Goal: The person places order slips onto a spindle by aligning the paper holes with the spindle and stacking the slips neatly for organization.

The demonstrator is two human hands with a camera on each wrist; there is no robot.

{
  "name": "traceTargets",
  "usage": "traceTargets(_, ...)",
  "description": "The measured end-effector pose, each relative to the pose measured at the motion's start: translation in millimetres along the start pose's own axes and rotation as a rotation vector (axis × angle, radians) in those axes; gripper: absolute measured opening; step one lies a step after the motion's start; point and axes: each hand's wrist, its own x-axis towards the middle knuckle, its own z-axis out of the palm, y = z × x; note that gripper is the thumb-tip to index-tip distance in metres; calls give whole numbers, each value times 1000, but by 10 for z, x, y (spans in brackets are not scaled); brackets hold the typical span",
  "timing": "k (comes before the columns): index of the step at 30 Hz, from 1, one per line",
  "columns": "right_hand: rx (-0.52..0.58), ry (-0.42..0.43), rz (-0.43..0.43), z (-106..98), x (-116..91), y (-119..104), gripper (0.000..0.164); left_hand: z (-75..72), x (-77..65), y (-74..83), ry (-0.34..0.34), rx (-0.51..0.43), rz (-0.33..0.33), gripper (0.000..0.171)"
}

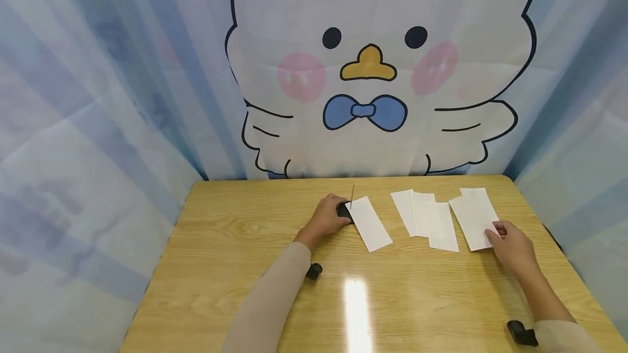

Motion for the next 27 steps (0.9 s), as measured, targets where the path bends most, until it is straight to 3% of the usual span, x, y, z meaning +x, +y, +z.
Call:
traceTargets(7, 57, 52, 23, 12, -34, -25, 57, -3, -15, 6, -1, 21, 13, 55)
traceTargets(18, 98, 96, -34, -6, -14, -162, 58, -12, -38, 27, 0, 4, -2, 54)
traceTargets(27, 128, 127, -75, -63, 3, -355, 56, -26, -41, 13, 8, -77, -6, 56)
